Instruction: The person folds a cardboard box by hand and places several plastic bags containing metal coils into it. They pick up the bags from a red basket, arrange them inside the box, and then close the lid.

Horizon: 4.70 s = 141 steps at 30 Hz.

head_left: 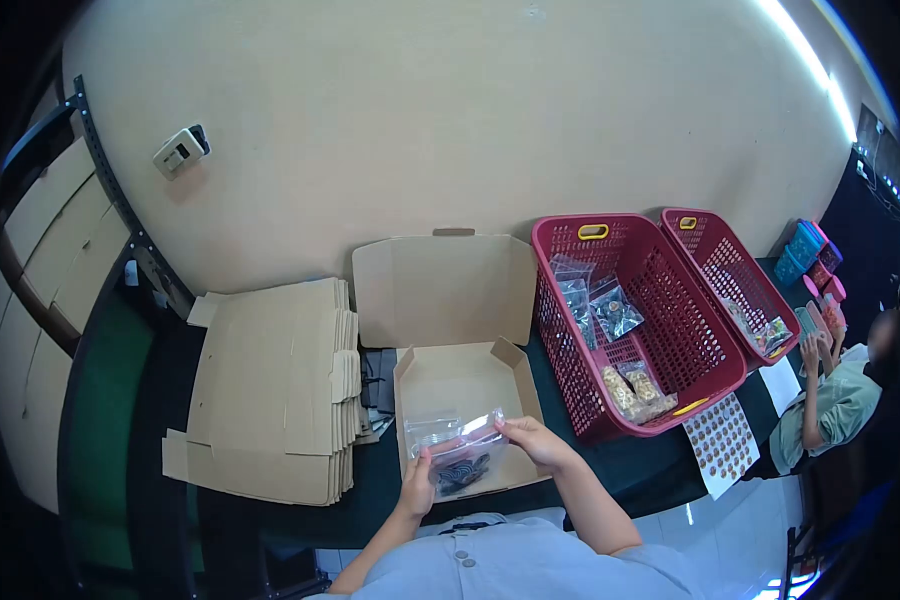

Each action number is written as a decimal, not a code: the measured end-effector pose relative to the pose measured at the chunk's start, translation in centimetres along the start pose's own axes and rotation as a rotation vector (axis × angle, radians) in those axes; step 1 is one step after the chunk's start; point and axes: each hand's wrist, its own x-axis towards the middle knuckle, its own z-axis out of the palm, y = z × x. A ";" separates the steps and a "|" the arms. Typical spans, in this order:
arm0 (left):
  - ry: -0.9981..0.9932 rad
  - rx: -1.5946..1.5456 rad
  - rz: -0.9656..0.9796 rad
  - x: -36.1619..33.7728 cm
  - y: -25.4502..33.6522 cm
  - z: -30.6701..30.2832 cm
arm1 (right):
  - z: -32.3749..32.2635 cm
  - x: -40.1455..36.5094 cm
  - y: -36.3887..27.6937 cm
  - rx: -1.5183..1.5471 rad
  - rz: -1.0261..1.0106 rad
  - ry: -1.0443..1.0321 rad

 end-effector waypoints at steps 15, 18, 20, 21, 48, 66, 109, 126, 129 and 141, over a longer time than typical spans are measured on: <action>0.129 0.046 -0.097 0.1 1.4 1.2 | 5.3 -0.8 -0.9 0.192 -0.224 0.164; 0.145 0.116 -0.027 0.3 0.2 0.6 | 5.5 -0.4 1.8 0.130 -0.153 0.046; 0.118 0.120 -0.059 0.3 0.0 0.0 | 5.2 -0.3 2.3 0.085 -0.132 0.058; 0.093 0.125 -0.090 0.2 0.1 -0.2 | 5.0 -0.3 2.3 0.137 -0.091 0.061; 0.162 0.845 -0.534 3.3 -14.2 -8.5 | -6.9 6.4 16.6 -0.761 0.156 0.702; 0.112 0.978 -0.510 2.7 -14.6 -8.1 | -1.6 6.8 18.4 -0.609 0.128 0.166; 0.364 0.052 -0.693 50.9 -34.1 9.1 | -45.0 17.0 1.7 -1.173 0.314 0.019; 0.353 0.412 -0.534 48.5 -21.5 20.5 | -41.6 15.3 -5.8 -0.330 -0.312 0.357; 0.061 0.294 -0.363 42.4 -9.7 26.1 | -40.2 11.8 -10.7 -0.399 -0.428 0.505; -0.235 -0.011 0.063 21.0 4.5 24.3 | -18.4 -6.5 -18.4 -0.052 -0.397 0.248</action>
